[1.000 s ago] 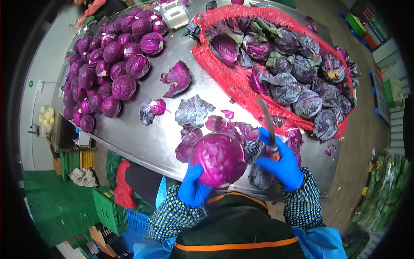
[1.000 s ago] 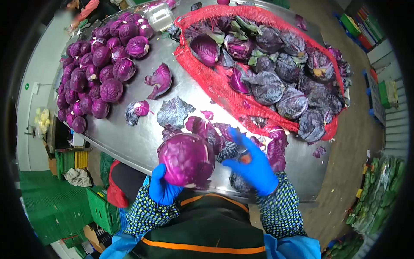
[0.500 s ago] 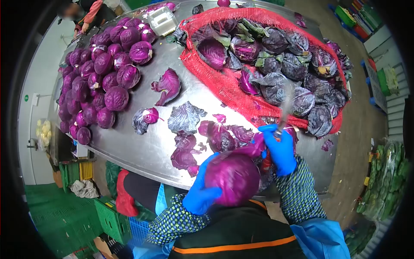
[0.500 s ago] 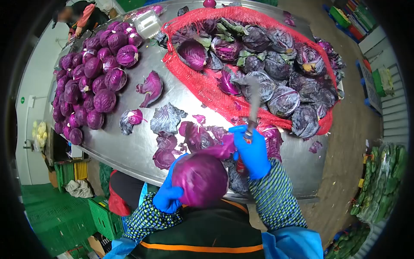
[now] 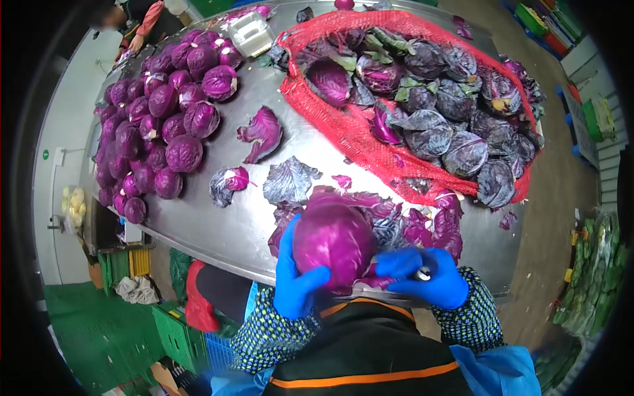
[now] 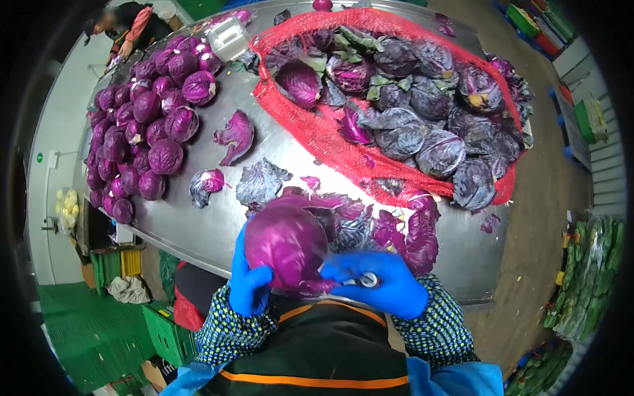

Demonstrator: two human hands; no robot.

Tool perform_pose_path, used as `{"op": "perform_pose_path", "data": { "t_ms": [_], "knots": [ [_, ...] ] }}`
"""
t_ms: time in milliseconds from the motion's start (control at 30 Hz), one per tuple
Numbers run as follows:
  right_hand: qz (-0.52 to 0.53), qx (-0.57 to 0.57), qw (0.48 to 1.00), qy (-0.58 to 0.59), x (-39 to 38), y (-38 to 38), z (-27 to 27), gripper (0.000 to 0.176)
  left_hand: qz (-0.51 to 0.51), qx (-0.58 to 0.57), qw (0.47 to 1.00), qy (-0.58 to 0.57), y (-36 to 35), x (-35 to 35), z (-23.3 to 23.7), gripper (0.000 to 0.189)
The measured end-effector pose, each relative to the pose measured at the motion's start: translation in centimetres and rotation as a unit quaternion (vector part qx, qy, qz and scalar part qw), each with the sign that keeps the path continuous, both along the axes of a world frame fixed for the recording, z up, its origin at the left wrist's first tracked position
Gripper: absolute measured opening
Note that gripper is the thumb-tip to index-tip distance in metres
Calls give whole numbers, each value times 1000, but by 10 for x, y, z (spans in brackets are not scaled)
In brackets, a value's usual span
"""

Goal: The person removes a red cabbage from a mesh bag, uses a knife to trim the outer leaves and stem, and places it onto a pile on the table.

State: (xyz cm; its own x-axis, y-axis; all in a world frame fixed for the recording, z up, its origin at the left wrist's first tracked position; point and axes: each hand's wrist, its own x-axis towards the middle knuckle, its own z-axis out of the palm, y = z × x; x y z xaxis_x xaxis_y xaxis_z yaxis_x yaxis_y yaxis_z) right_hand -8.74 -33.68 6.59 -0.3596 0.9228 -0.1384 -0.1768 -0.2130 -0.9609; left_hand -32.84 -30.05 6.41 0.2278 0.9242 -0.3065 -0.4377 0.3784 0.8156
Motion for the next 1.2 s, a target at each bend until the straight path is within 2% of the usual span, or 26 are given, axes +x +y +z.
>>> {"op": "perform_pose_path", "data": {
  "t_ms": [67,133,167,200,267,300,333,367,400,467,500,533,567,600,633,733,800,867,900,933,1000,1033,1067,1133,1167,1200],
  "knots": [
    [110,87,990,-13,15,-8,-13,50,41,-89,988,-118,4,-5,-1,87],
    [-38,-161,979,-116,16,1,-3,48,35,-108,978,-177,8,-12,-7,78],
    [-129,-92,967,-201,17,6,-23,54,33,-164,946,-276,11,-13,-7,73],
    [-127,-87,968,-199,9,12,-16,54,28,-217,902,-371,14,-13,-5,68],
    [-174,77,977,-97,-19,32,13,56,14,-219,905,-364,23,-5,5,64],
    [-173,73,978,-94,-32,42,25,56,-57,-21,997,-45,23,-3,6,64],
    [-126,112,980,-101,-42,55,37,54,-121,182,935,280,25,0,7,64],
    [-78,154,979,-107,-47,63,43,51,-72,159,969,176,26,6,15,53],
    [-78,158,979,-105,-46,66,42,51,-71,163,968,178,28,7,16,53],
    [7,200,974,-109,-34,74,35,44,-53,101,973,202,34,3,12,50],
    [78,69,994,-32,-23,73,31,39,-37,65,987,145,31,-9,-3,60],
    [80,67,994,-33,-19,72,29,39,-35,62,987,144,34,-18,-11,60],
    [72,28,997,-27,-16,69,28,41,-53,23,998,-35,36,-25,-18,61],
    [63,-11,998,-22,-14,68,28,44,-67,-18,975,-213,37,-30,-23,63],
    [7,125,989,-73,-21,73,29,54,-77,-59,918,-384,36,-34,-26,65],
    [62,165,984,-35,-35,83,36,65,-93,-131,893,-419,45,-37,-11,77],
    [50,226,969,-89,-40,82,34,69,-79,-173,883,-428,56,-41,-13,73],
    [-44,228,964,-132,-47,70,26,70,-53,-189,909,-369,61,-42,-21,67],
    [-80,220,969,-82,-50,68,19,59,-39,-199,919,-338,61,-43,-25,64],
    [-78,218,969,-83,-48,68,19,59,-38,-200,919,-339,61,-46,-29,64],
    [-54,143,983,-101,-43,68,20,46,-9,-177,945,-274,57,-55,-35,51],
    [-54,71,995,-38,-44,68,24,31,4,-165,956,-242,57,-56,-36,44],
    [-55,71,995,-39,-39,71,23,31,3,-165,956,-243,57,-52,-36,44],
    [103,66,991,-53,-30,80,24,23,-49,-214,917,-332,58,-37,-30,65],
    [131,-49,987,-77,-29,78,32,15,-34,-194,926,-322,58,-35,-29,66],
    [133,-47,987,-77,-28,75,29,15,-32,-192,927,-322,58,-29,-21,66]
  ]
}}
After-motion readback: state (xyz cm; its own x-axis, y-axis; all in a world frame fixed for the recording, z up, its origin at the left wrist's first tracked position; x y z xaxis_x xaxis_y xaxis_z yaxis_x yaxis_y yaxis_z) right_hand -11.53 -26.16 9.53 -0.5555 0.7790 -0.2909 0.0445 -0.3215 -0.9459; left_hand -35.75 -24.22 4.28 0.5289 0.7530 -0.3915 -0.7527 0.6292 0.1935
